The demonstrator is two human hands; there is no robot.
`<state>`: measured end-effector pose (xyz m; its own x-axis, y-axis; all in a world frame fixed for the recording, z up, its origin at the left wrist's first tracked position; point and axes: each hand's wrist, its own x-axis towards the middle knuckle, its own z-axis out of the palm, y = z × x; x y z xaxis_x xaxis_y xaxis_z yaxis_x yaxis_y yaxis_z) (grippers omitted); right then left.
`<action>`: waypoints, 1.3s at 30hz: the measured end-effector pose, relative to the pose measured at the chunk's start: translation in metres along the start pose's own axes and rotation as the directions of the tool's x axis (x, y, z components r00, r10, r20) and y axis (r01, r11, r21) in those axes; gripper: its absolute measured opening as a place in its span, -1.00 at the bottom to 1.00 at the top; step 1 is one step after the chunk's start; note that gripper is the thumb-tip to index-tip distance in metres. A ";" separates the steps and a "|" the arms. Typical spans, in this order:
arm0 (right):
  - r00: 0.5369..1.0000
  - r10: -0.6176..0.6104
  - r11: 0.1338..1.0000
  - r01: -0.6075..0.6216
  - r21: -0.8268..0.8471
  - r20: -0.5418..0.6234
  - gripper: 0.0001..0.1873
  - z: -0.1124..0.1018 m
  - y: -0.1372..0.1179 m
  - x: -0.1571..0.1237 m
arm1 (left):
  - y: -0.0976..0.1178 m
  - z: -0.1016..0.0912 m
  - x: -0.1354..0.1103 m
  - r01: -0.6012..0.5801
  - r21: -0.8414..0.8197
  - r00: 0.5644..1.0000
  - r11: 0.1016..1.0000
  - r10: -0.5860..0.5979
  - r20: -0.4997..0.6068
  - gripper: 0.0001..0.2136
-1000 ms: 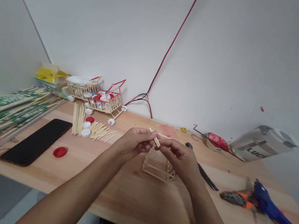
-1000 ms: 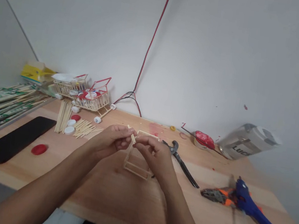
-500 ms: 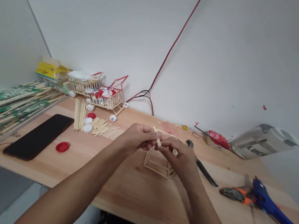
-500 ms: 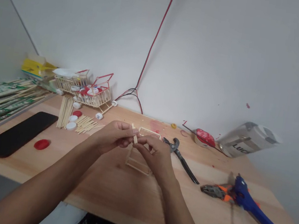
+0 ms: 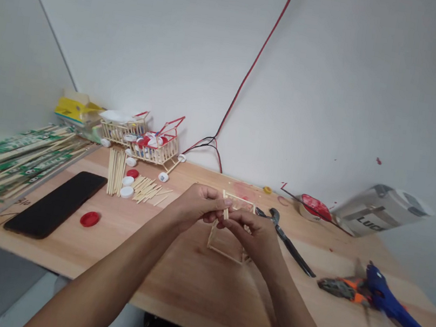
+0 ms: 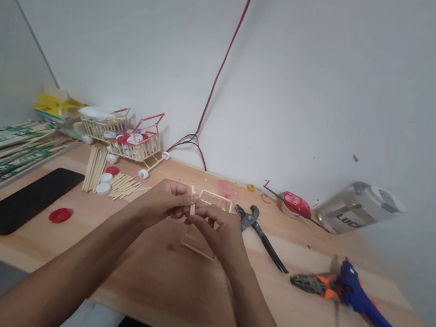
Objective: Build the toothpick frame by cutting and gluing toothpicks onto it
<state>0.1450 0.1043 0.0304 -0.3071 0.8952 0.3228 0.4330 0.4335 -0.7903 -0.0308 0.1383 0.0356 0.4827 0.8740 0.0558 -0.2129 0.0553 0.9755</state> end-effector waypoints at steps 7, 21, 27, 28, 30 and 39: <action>0.993 0.067 0.986 -0.082 0.149 0.098 -0.70 0.001 0.001 0.003 | 0.007 0.008 -0.001 -0.072 0.208 0.991 0.976 0.093 -0.096 -0.61; 0.995 0.064 0.994 -0.056 0.089 -0.079 -0.69 0.005 0.000 0.003 | -0.002 0.017 -0.002 -0.252 0.283 0.951 0.925 0.291 -0.103 -0.68; 0.959 0.061 0.991 -0.091 -0.099 -0.276 -0.68 -0.027 0.015 -0.002 | -0.003 0.011 0.001 -0.280 0.354 0.925 0.892 0.350 -0.150 -0.72; 0.936 0.050 0.976 -0.119 -0.182 -0.347 -0.67 -0.038 0.020 -0.005 | -0.004 0.009 0.002 -0.272 0.354 0.922 0.895 0.348 -0.171 -0.74; 0.903 0.045 0.896 -0.226 -0.382 -0.428 -0.69 -0.062 0.030 -0.014 | -0.004 0.008 0.003 -0.253 0.347 0.921 0.903 0.335 -0.200 -0.76; 0.734 0.610 0.265 -0.543 -0.797 -0.298 -0.58 -0.067 0.041 -0.031 | -0.007 0.004 0.005 -0.231 0.297 0.927 0.926 0.303 -0.223 -0.74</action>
<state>0.2288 0.1010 0.0231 0.2912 0.9525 -0.0895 0.9567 -0.2896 0.0305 -0.0239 0.1403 0.0301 0.1932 0.9343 0.2996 -0.0566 -0.2942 0.9541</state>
